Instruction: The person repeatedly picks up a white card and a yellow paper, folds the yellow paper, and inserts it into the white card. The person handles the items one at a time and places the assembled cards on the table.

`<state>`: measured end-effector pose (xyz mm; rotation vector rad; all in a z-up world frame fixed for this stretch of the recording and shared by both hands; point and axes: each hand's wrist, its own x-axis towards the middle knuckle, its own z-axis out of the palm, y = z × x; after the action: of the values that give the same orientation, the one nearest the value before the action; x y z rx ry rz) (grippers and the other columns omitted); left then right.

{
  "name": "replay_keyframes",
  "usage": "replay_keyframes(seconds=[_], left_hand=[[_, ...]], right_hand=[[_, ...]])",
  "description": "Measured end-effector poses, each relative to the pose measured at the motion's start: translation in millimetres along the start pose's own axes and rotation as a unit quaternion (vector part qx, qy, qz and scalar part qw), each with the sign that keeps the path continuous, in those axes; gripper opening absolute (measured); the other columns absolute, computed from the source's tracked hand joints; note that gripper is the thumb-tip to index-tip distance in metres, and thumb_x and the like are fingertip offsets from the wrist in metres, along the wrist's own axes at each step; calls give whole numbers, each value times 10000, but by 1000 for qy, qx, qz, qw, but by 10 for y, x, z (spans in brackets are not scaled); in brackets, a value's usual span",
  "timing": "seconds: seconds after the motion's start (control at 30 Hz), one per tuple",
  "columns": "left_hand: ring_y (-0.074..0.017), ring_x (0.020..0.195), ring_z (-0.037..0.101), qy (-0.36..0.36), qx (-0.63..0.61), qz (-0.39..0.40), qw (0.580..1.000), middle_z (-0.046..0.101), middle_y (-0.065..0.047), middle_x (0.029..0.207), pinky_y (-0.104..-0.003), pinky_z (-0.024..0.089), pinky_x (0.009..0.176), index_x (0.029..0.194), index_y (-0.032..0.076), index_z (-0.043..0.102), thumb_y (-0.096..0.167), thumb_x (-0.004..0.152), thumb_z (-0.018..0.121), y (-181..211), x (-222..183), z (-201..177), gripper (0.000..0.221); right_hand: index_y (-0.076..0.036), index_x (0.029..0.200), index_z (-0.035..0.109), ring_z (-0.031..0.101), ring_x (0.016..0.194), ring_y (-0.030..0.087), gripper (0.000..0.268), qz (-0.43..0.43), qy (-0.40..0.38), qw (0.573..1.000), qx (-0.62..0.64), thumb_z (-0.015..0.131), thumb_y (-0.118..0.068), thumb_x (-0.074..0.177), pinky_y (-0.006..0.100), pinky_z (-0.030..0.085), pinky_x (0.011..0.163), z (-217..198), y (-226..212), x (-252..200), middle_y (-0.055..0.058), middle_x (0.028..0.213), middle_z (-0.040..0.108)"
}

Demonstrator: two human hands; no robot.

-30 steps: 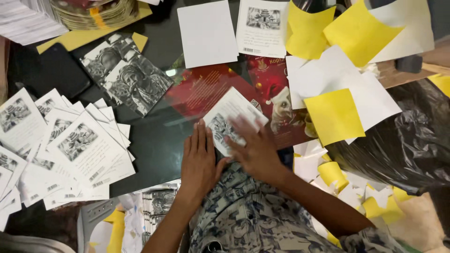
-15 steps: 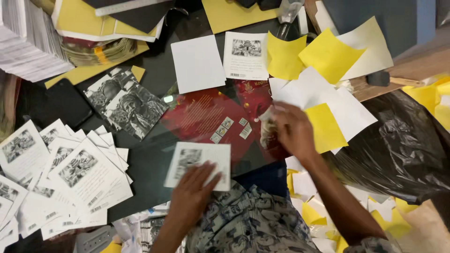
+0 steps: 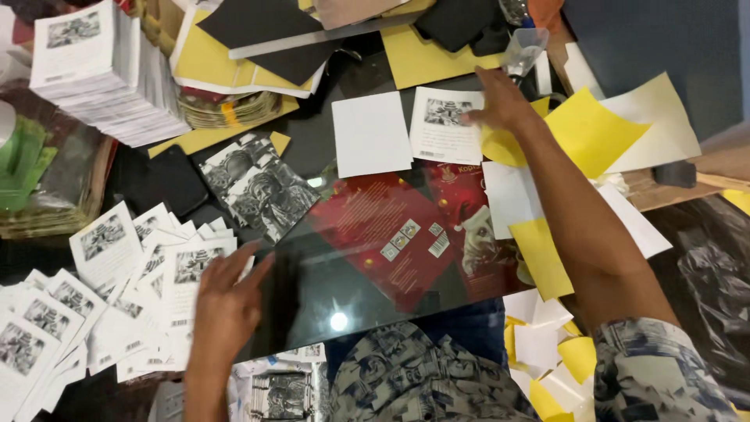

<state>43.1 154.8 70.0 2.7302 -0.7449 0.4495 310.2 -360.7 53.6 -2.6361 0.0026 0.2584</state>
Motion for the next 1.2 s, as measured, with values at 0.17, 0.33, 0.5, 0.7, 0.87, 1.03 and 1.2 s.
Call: replay_keyframes(seconds=[0.17,0.33,0.5,0.7,0.87,1.03,1.2], left_hand=[[-401,1236,640,39,-130,66,989,635,-182,1416,-563,480,1043,1290,73,689,130,965,675,477,1298,554,329],[-356,1342,557,-40,-37,114,992,593,-169,1466,-511,450,1064,1295,103,707,384,949,714,274,2263,1434,446],[-331,802,767,-190,68,71,977,765,-82,816,-438,618,712,941,191,789,225,876,751,340,2496,1392,83],[-329,832,772,119,37,97,987,780,-148,1061,-431,618,700,1409,194,662,1,903,624,322,2079,1296,543],[-309,910,744,55,-20,79,995,760,-133,1077,-445,553,836,1215,181,759,105,854,673,1408,705,1183,379],[-280,1102,706,204,-141,31,968,726,-93,1256,-438,523,950,1166,166,774,109,946,675,2039,357,837,247],[-353,1173,700,248,-256,13,934,728,-166,1279,-459,595,936,1196,51,759,62,871,821,2033,398,741,331]], right_hand=[[-88,1108,723,648,999,262,466,-110,141,983,37,929,-273,733,373,467,800,310,782,572,99,1129,714],[-113,899,670,580,774,200,220,-75,252,961,84,874,-183,855,411,423,666,258,814,358,51,844,678],[-192,1005,783,676,850,322,131,-82,316,942,84,833,-310,1033,430,530,813,156,1081,204,79,819,634],[-67,863,668,520,689,81,213,-98,481,762,421,780,-81,1044,253,435,613,-163,432,-677,-23,727,522],[8,933,638,646,562,185,130,-25,397,764,507,692,-57,1032,278,562,490,137,-692,-2099,80,784,561],[54,907,677,687,495,235,153,49,230,825,515,701,-77,983,304,542,436,983,-1201,-2663,137,679,606],[35,915,756,664,652,136,299,-24,164,781,603,572,-147,1064,301,596,704,1351,-1267,-3058,128,656,685]])
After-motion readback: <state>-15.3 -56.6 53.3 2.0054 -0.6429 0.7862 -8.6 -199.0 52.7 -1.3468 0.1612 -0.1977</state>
